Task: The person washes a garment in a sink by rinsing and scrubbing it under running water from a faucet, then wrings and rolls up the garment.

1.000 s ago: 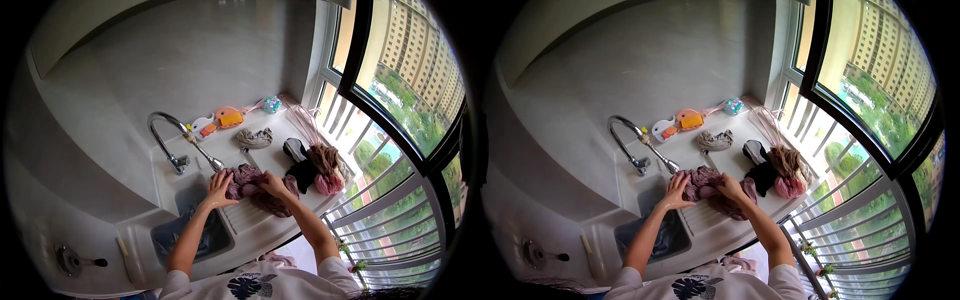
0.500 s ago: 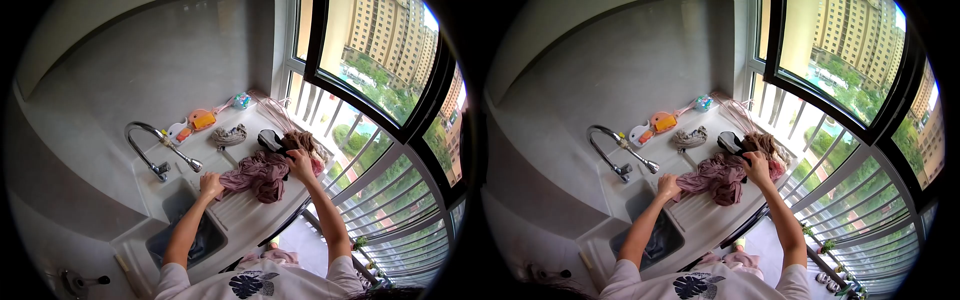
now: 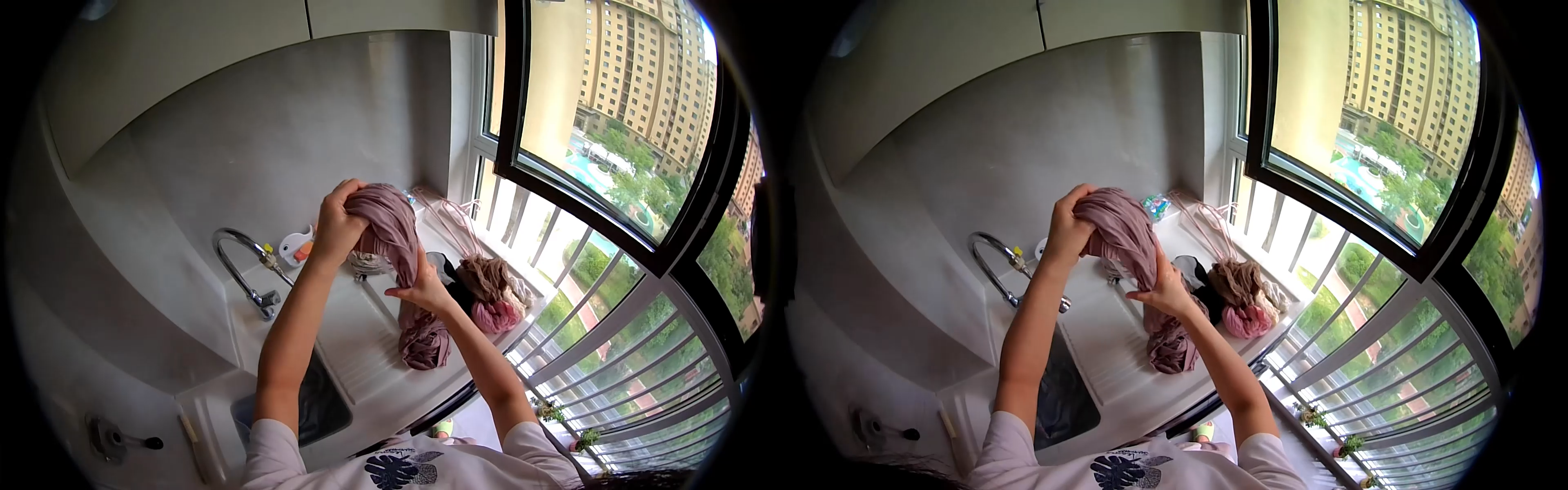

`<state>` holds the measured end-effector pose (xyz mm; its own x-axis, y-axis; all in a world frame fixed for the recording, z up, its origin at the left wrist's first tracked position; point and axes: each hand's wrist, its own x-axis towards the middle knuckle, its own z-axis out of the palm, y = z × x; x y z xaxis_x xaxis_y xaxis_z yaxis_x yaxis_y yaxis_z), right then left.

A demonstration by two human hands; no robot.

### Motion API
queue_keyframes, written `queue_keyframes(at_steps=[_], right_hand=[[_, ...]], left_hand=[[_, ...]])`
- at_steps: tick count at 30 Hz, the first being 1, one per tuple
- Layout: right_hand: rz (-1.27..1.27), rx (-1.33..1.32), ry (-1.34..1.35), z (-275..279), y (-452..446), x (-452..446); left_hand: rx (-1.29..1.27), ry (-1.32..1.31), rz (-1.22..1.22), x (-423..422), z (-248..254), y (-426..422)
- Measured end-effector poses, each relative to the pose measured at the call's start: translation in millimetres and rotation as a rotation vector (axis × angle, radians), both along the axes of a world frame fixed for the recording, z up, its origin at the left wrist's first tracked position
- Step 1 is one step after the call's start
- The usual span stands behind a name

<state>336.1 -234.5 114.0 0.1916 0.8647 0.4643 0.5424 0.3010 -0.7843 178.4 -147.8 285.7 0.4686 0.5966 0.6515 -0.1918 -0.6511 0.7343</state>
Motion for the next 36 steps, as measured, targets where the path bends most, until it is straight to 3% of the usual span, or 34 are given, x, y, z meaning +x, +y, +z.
queue_keyframes(at_steps=[2, 4, 5, 7, 8, 10, 12, 14, 16, 18, 19, 20, 22, 25, 27, 28, 30, 32, 34, 35, 36], right_hand=[[-0.14, 0.144, -0.352, -31, 7, 2], [-0.016, -0.144, 0.084, -62, 10, 1], [-0.005, -0.148, 0.087, -79, 17, 5], [0.17, -0.268, 0.515, -98, 36, 24], [0.059, -0.151, 0.813, -69, 31, 18], [0.086, -0.294, 1.116, -17, 24, 44], [0.14, -0.202, 0.952, 11, 33, 72], [0.003, -0.088, 0.456, 40, 43, 85], [-0.186, -0.02, -0.063, 98, 20, 53], [-0.101, -0.055, -0.013, 113, 25, 41], [0.025, -0.078, 0.13, 120, 24, 32], [0.149, -0.099, 0.272, 127, 24, 23], [0.149, -0.019, 0.241, 139, 27, -2], [0.205, -0.058, 0.297, 151, 39, -35], [0.134, -0.136, -0.008, 166, 33, -59], [0.166, -0.013, -0.116, 149, 45, -62], [0.198, 0.066, -0.276, 142, 45, -72], [0.243, 0.025, -0.328, 143, 38, -74], [0.325, -0.199, -0.7, 157, 20, -73], [0.309, -0.255, -0.785, 160, 16, -70], [0.302, -0.26, -0.784, 160, 15, -64]], left_hand=[[-0.079, -0.109, -0.053, -1, 16, -1], [-0.343, -0.24, -0.165, -6, 23, -3], [-0.359, -0.248, -0.193, -11, 16, 6], [-0.386, -0.244, -0.093, -21, -1, 6], [-0.422, -0.233, 0.001, -26, -14, 2], [-0.578, -0.376, 0.088, -35, -45, -10], [-0.608, -0.257, 0.3, -50, -117, 2], [-0.6, 0.159, 0.286, -67, -185, 1], [-0.596, 0.357, 0.165, -75, -251, 0], [-0.383, 0.527, 0.21, -73, -261, -16], [-0.207, 0.868, 0.291, -79, -263, -19], [-0.205, 0.867, 0.293, -80, -242, -27], [-0.118, 0.552, -0.041, -80, -209, -36], [0.071, 0.447, 0.028, -69, -182, -35], [-0.031, 0.424, 0.028, -63, -193, -40], [-0.126, 0.395, 0.02, -56, -200, -40], [-0.087, 0.346, -0.006, -43, -221, -43], [0.02, 0.303, 0.125, -37, -234, -50], [-0.021, 0.196, 0.067, -35, -230, -56], [-0.247, 0.046, -0.026, -38, -214, -68], [-0.279, -0.041, -0.022, -42, -200, -72]])
